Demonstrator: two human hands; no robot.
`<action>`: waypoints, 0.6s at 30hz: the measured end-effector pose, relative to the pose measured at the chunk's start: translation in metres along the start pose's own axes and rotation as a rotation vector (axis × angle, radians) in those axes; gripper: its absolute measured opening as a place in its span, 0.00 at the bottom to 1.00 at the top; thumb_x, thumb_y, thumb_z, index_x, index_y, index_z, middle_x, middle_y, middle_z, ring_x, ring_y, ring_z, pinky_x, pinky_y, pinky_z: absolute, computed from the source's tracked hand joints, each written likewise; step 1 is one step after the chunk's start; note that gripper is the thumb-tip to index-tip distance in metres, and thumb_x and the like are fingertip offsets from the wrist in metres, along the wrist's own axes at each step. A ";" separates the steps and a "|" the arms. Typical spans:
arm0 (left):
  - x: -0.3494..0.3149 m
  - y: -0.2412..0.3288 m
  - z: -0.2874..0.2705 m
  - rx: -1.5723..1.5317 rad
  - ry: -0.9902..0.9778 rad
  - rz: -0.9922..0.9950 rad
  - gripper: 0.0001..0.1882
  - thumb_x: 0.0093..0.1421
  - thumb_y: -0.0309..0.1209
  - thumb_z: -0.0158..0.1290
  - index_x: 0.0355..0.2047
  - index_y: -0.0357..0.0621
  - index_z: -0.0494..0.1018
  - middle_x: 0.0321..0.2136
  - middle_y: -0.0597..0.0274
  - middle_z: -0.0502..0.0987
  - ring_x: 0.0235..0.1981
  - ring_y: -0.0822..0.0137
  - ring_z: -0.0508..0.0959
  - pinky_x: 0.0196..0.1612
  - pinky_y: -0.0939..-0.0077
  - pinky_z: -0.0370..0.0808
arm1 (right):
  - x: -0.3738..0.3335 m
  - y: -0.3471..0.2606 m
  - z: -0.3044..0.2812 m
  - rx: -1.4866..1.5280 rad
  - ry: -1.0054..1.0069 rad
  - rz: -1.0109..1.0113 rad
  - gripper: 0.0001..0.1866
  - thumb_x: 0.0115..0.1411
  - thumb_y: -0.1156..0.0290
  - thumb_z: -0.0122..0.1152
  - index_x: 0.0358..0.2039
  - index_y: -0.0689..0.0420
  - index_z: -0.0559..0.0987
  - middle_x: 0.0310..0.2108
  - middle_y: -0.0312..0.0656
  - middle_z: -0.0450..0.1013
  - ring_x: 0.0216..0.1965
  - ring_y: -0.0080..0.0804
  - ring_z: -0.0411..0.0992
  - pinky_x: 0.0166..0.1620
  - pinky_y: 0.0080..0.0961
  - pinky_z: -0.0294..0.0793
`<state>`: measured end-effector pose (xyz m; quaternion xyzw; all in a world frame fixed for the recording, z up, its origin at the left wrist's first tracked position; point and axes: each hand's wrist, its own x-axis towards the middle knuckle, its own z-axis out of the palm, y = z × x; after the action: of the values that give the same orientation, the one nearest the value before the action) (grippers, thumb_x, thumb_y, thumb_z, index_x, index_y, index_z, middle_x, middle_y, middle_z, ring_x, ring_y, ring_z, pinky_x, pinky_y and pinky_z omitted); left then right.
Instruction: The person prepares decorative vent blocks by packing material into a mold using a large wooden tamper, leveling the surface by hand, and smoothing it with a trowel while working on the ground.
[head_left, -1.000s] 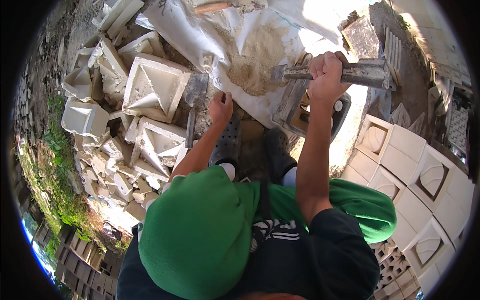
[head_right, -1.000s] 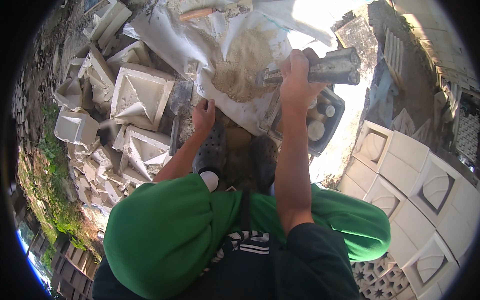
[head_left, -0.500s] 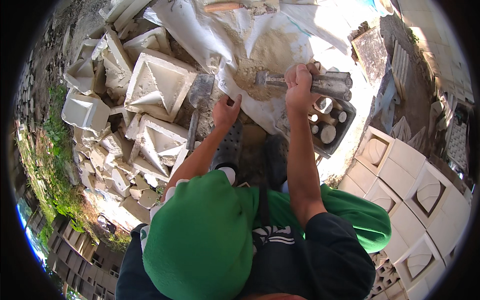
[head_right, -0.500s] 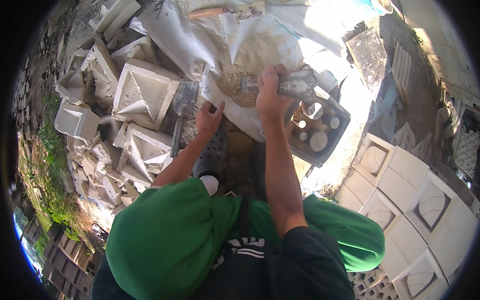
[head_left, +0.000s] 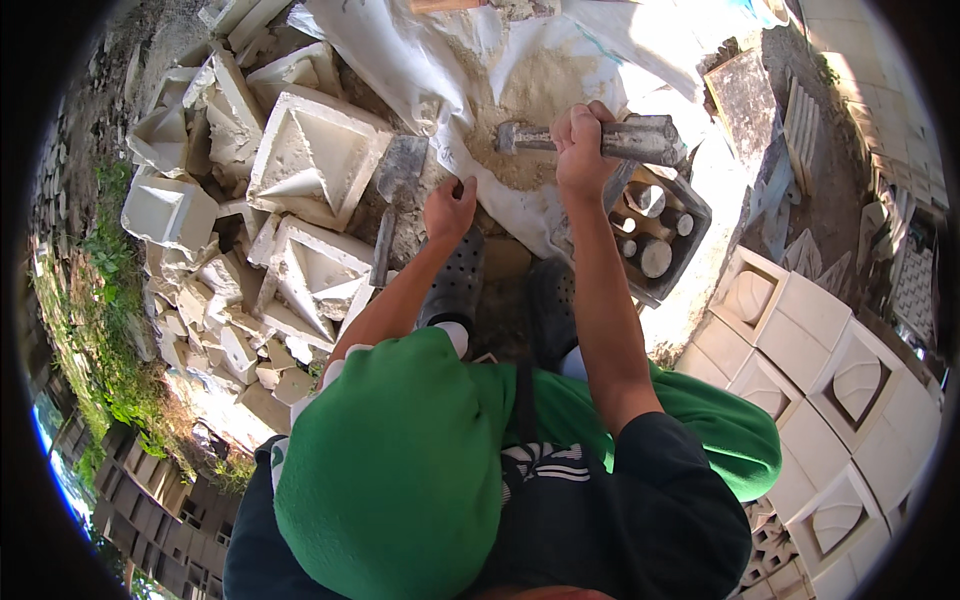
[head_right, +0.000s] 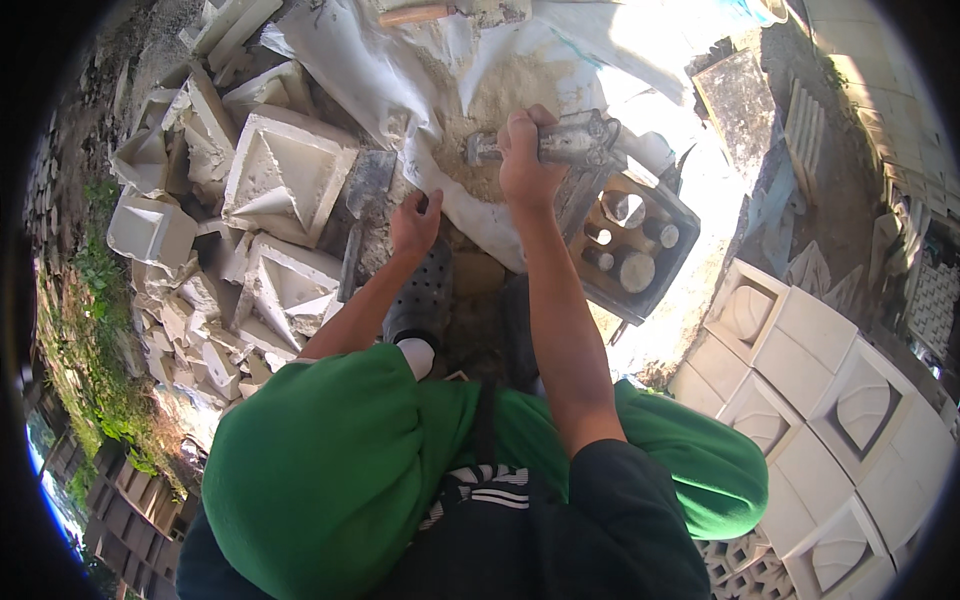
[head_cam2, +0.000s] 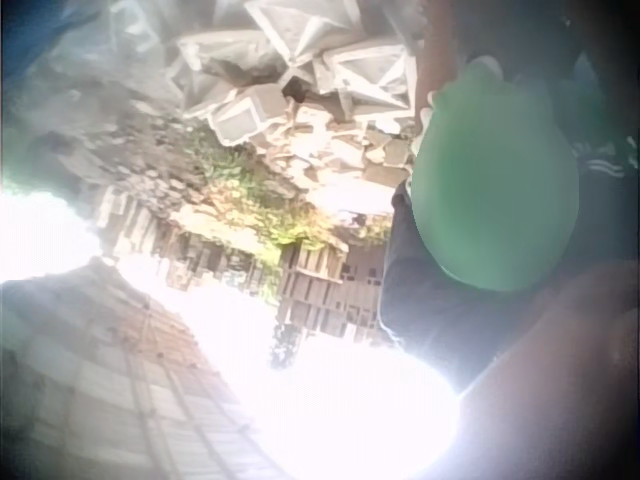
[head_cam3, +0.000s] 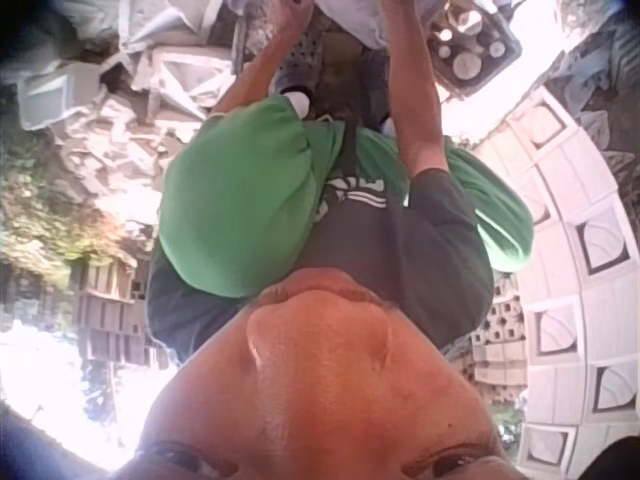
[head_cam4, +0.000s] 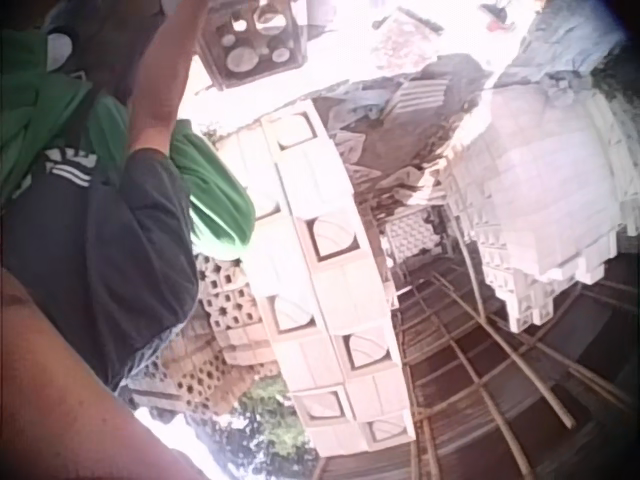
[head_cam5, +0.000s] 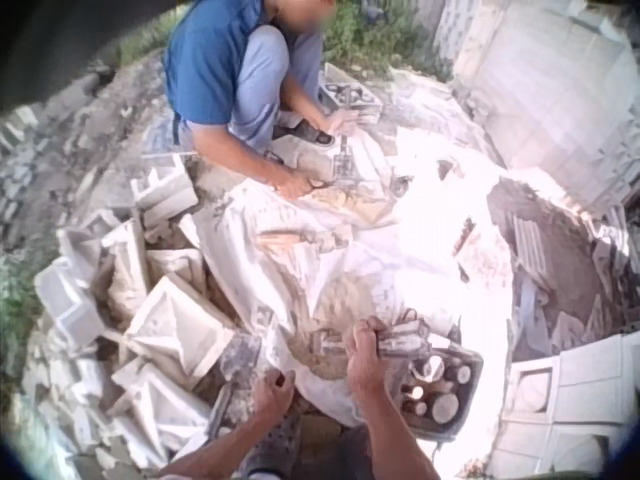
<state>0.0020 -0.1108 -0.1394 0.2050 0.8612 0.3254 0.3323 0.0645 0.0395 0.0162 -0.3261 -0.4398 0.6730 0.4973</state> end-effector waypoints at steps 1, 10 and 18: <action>0.000 -0.001 0.001 0.024 0.004 0.008 0.22 0.55 0.48 0.52 0.21 0.38 0.71 0.19 0.53 0.74 0.23 0.50 0.74 0.30 0.59 0.69 | 0.002 0.001 -0.005 0.002 -0.004 -0.007 0.16 0.55 0.78 0.50 0.14 0.53 0.58 0.13 0.29 0.54 0.15 0.17 0.51 0.19 0.19 0.50; 0.001 -0.005 -0.005 -0.018 0.023 0.006 0.22 0.55 0.48 0.51 0.22 0.38 0.71 0.20 0.51 0.75 0.24 0.49 0.74 0.31 0.58 0.69 | -0.027 -0.081 0.051 -0.125 -0.038 -0.045 0.16 0.53 0.78 0.46 0.13 0.52 0.54 0.10 0.30 0.50 0.12 0.18 0.48 0.18 0.20 0.49; -0.001 -0.012 -0.001 -0.023 -0.003 -0.004 0.22 0.55 0.48 0.51 0.22 0.39 0.72 0.20 0.51 0.75 0.25 0.49 0.75 0.32 0.58 0.69 | -0.008 -0.009 0.030 -0.252 -0.028 -0.008 0.17 0.54 0.76 0.49 0.14 0.54 0.55 0.12 0.29 0.51 0.14 0.17 0.50 0.19 0.18 0.49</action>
<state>-0.0002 -0.1202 -0.1465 0.2000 0.8573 0.3341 0.3367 0.0437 0.0247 0.0368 -0.3750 -0.5290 0.6148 0.4489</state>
